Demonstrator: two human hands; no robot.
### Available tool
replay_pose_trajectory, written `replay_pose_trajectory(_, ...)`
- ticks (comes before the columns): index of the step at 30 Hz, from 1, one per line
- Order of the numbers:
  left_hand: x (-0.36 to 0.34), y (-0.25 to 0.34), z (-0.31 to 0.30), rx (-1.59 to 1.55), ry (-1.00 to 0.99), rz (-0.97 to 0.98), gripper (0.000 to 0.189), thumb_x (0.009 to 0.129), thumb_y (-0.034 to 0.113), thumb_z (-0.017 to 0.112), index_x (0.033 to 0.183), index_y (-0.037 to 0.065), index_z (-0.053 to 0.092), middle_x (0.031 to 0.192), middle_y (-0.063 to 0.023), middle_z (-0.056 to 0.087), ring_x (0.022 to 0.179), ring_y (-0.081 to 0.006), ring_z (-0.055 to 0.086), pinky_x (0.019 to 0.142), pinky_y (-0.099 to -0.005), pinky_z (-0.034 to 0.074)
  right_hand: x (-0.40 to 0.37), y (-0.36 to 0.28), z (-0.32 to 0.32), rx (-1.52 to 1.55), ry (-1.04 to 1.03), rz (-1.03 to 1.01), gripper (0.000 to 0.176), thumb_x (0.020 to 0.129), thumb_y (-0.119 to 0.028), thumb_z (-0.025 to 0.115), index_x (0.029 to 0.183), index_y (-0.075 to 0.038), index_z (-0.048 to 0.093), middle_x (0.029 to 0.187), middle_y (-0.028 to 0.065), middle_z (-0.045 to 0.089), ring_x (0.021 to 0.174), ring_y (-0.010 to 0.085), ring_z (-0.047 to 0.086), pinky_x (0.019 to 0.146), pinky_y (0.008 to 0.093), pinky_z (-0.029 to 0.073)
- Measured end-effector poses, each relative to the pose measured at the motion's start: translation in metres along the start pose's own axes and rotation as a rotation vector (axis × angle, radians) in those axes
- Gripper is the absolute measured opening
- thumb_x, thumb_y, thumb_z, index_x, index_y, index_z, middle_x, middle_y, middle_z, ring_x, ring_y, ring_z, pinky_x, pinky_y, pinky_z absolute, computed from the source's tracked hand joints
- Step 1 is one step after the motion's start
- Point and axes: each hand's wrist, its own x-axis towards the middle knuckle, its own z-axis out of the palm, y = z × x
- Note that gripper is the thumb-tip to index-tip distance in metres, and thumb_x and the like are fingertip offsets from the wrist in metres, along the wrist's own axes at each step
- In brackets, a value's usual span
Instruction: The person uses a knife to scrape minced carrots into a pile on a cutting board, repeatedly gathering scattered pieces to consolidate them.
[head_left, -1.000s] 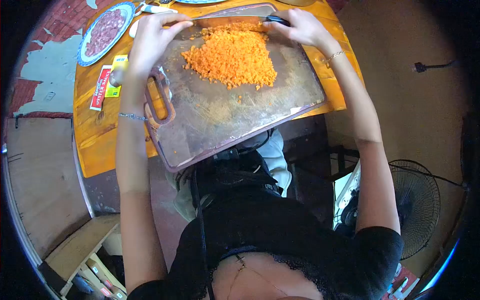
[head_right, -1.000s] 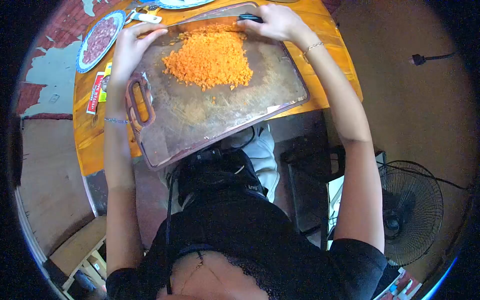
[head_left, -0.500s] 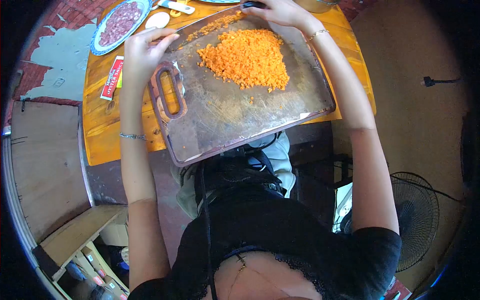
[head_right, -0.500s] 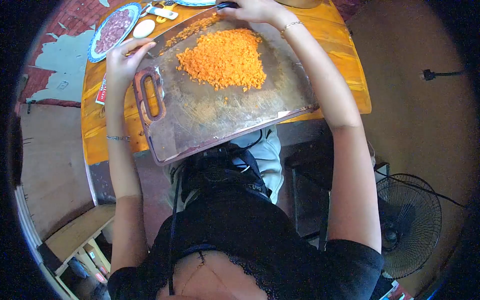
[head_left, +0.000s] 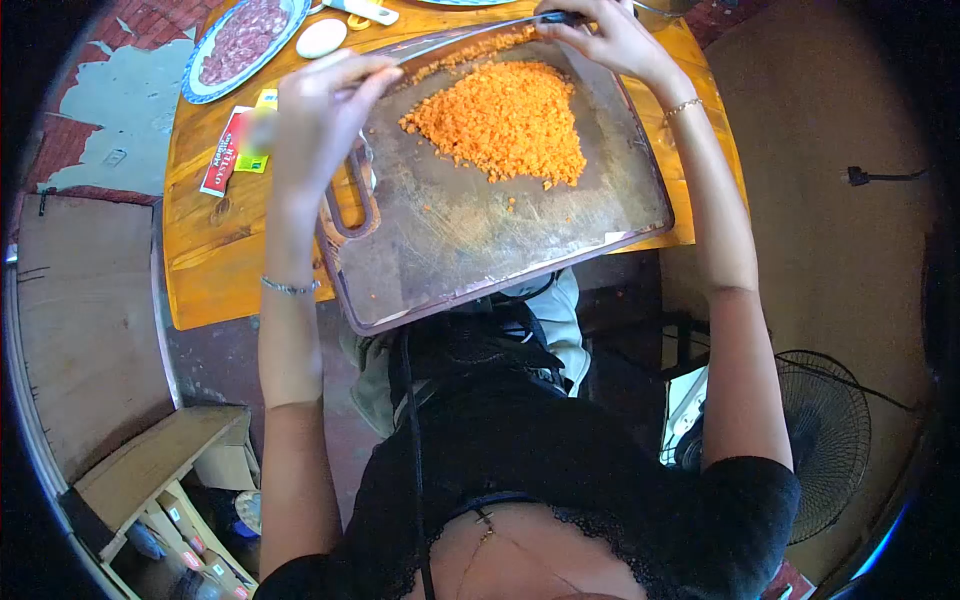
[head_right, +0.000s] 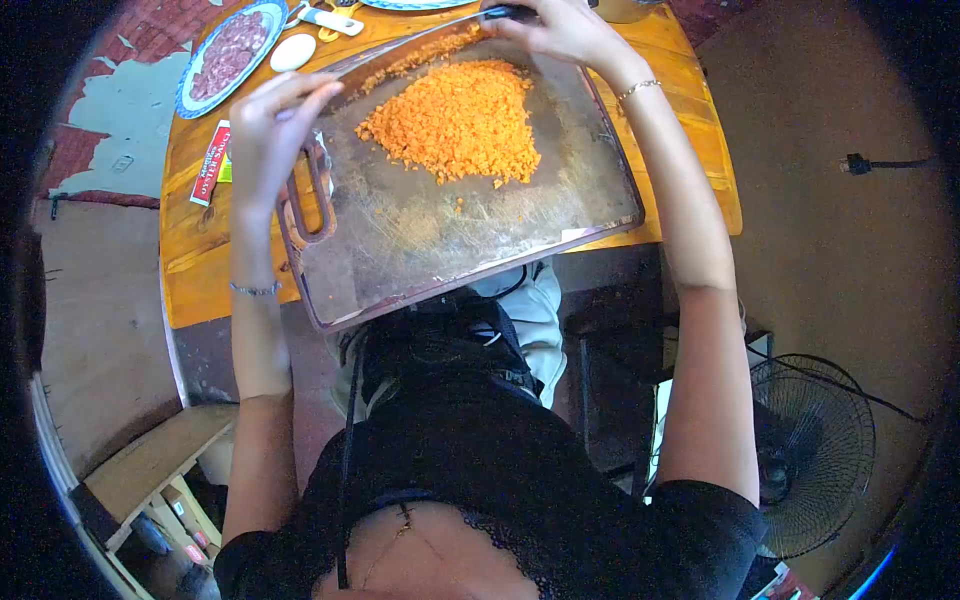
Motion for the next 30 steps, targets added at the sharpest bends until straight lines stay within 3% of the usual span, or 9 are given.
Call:
replay_pose_trajectory(2, 0.007, 0.001, -0.005, 0.011, -0.024, 0.008, 0.013, 0.080, 0.006, 0.070, 0.090, -0.002, 0.070, 0.081, -0.0065, 0.069, 0.066, -0.0088, 0.061, 0.059, -0.0212, 0.048, 0.003, 0.003, 0.003, 0.001, 0.078, -0.041, 0.022, 0.084, -0.026, 0.061, 0.098, -0.010, 0.064, 0.090, 0.0079, 0.063, 0.094, 0.0246, 0.053, 0.088, 0.0394, 0.031)
replay_pose_trajectory(5, 0.006, -0.001, -0.003, -0.056, -0.023, -0.060, 0.013, 0.080, 0.007, 0.070, 0.090, -0.001, 0.071, 0.082, -0.0068, 0.069, 0.070, -0.0089, 0.063, 0.064, -0.0202, 0.049, 0.005, 0.000, -0.002, 0.017, -0.089, 0.040, 0.021, 0.084, -0.026, 0.062, 0.097, -0.010, 0.064, 0.090, 0.0087, 0.063, 0.091, 0.0246, 0.055, 0.090, 0.0417, 0.029)
replay_pose_trajectory(8, -0.001, 0.004, -0.001, -0.041, 0.005, -0.031, 0.014, 0.078, 0.010, 0.072, 0.087, -0.001, 0.071, 0.075, -0.0081, 0.069, 0.061, -0.0121, 0.064, 0.058, -0.0231, 0.050, 0.000, -0.014, -0.012, -0.096, -0.074, 0.062, 0.018, 0.083, -0.025, 0.062, 0.092, -0.010, 0.062, 0.085, 0.0093, 0.063, 0.089, 0.0238, 0.056, 0.090, 0.0441, 0.026)
replay_pose_trajectory(12, -0.021, -0.004, 0.012, -0.043, -0.008, -0.262, 0.015, 0.079, 0.010, 0.072, 0.092, 0.002, 0.072, 0.082, -0.0036, 0.068, 0.072, -0.0070, 0.063, 0.063, -0.0191, 0.048, -0.001, -0.024, -0.023, -0.167, -0.046, 0.003, 0.019, 0.084, -0.029, 0.063, 0.094, -0.013, 0.062, 0.082, 0.0102, 0.062, 0.086, 0.0237, 0.057, 0.083, 0.0448, 0.027)
replay_pose_trajectory(14, -0.021, 0.001, 0.013, -0.034, -0.007, -0.255, 0.015, 0.079, 0.010, 0.072, 0.092, 0.002, 0.072, 0.082, -0.0041, 0.069, 0.071, -0.0076, 0.063, 0.063, -0.0199, 0.049, -0.002, -0.031, -0.029, -0.233, -0.172, 0.085, 0.026, 0.086, -0.033, 0.062, 0.101, -0.011, 0.063, 0.088, 0.0113, 0.065, 0.088, 0.0257, 0.059, 0.084, 0.0478, 0.027)
replay_pose_trajectory(17, -0.008, 0.008, 0.009, 0.019, -0.024, -0.176, 0.016, 0.080, 0.011, 0.072, 0.092, 0.001, 0.071, 0.081, -0.0051, 0.070, 0.071, -0.0085, 0.064, 0.062, -0.0210, 0.049, -0.024, 0.024, 0.031, -0.204, 0.053, -0.043, 0.033, 0.088, -0.041, 0.058, 0.105, -0.013, 0.066, 0.093, 0.0094, 0.067, 0.088, 0.0240, 0.062, 0.083, 0.0415, 0.036)
replay_pose_trajectory(18, -0.002, 0.007, 0.009, 0.040, -0.034, -0.134, 0.016, 0.080, 0.011, 0.071, 0.092, 0.000, 0.071, 0.081, -0.0055, 0.070, 0.071, -0.0089, 0.064, 0.062, -0.0214, 0.050, -0.027, 0.028, 0.031, -0.215, -0.037, 0.024, 0.030, 0.089, -0.038, 0.059, 0.107, -0.015, 0.065, 0.099, 0.0052, 0.067, 0.093, 0.0186, 0.061, 0.090, 0.0405, 0.026)
replay_pose_trajectory(22, -0.002, -0.005, 0.013, -0.043, -0.025, -0.097, 0.016, 0.079, 0.009, 0.071, 0.089, -0.003, 0.070, 0.081, -0.0084, 0.070, 0.070, -0.0107, 0.065, 0.064, -0.0229, 0.051, -0.022, -0.013, -0.002, -0.140, -0.158, 0.181, 0.034, 0.092, -0.036, 0.055, 0.113, -0.011, 0.061, 0.105, 0.0131, 0.066, 0.098, 0.0286, 0.059, 0.092, 0.0571, 0.024)
replay_pose_trajectory(30, 0.000, 0.006, 0.009, -0.028, -0.020, -0.053, 0.014, 0.080, 0.008, 0.070, 0.091, -0.002, 0.071, 0.084, -0.0077, 0.070, 0.073, -0.0103, 0.064, 0.065, -0.0218, 0.051, -0.033, -0.007, 0.014, -0.149, 0.018, 0.128, 0.030, 0.092, -0.034, 0.055, 0.108, -0.010, 0.061, 0.102, 0.0115, 0.065, 0.099, 0.0271, 0.058, 0.093, 0.0543, 0.022)
